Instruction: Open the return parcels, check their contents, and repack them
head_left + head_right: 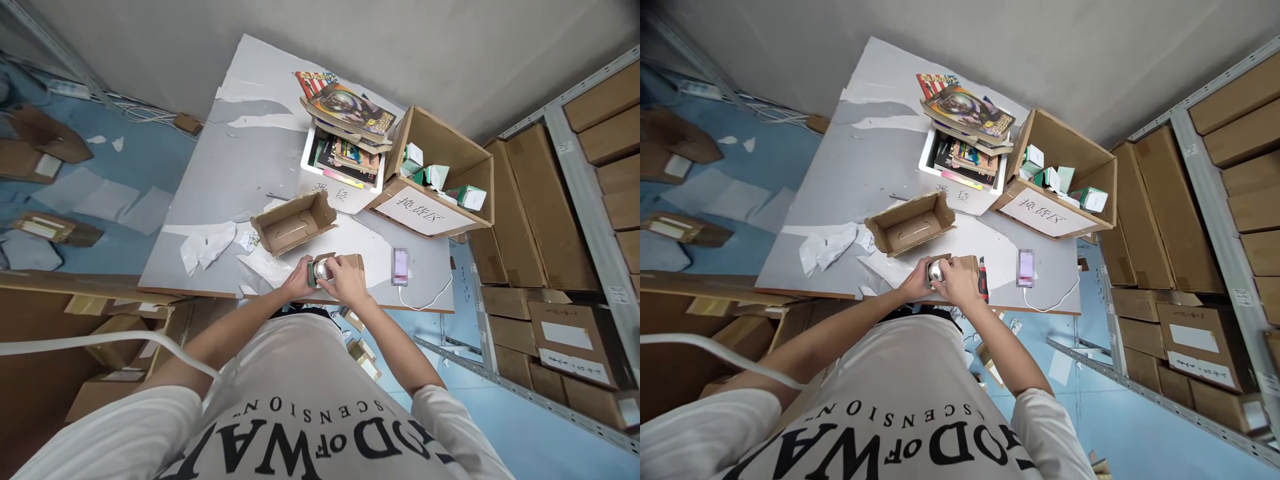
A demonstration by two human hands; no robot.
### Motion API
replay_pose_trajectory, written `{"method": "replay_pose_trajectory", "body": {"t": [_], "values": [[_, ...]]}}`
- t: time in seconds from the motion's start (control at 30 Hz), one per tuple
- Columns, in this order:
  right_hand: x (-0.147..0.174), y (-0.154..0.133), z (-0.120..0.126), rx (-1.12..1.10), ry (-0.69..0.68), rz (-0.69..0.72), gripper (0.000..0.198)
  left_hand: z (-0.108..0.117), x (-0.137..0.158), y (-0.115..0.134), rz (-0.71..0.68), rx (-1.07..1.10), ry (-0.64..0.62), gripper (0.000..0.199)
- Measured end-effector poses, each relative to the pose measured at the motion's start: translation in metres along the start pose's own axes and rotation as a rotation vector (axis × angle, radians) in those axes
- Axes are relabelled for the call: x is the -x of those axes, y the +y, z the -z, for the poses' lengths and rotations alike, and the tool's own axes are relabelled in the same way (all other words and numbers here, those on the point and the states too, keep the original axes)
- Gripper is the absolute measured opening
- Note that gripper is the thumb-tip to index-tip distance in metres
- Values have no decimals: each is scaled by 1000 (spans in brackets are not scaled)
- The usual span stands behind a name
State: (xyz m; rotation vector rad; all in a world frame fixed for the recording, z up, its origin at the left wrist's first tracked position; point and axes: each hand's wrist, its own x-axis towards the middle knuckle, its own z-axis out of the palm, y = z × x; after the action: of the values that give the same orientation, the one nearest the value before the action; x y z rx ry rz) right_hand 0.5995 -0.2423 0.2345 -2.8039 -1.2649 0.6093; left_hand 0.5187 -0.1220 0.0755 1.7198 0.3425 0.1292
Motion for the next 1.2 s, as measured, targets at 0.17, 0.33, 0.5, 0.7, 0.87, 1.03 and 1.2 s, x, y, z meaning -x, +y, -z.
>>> {"method": "replay_pose_trajectory", "body": {"t": [0.17,0.33,0.5,0.7,0.87,1.03,1.2], "values": [[-9,-2,-10,-30,-1,-12,41,2,12,28,-141,-39,64,91],[-13,11,-19,-213,-24,101,26,10,12,36,-124,-88,9,87],[-11,23,-18,-244,-57,205,22,15,11,34,-132,-53,-2,94],[-28,26,-3,27,-280,215,26,14,5,26,-209,-212,-85,91],[-50,14,10,89,-344,133,23,12,1,16,-268,-285,-6,93],[-50,22,1,-100,-247,100,25,13,3,20,-367,-334,53,53],[-21,45,-23,-507,54,246,27,20,7,34,-435,-333,39,32]]}}
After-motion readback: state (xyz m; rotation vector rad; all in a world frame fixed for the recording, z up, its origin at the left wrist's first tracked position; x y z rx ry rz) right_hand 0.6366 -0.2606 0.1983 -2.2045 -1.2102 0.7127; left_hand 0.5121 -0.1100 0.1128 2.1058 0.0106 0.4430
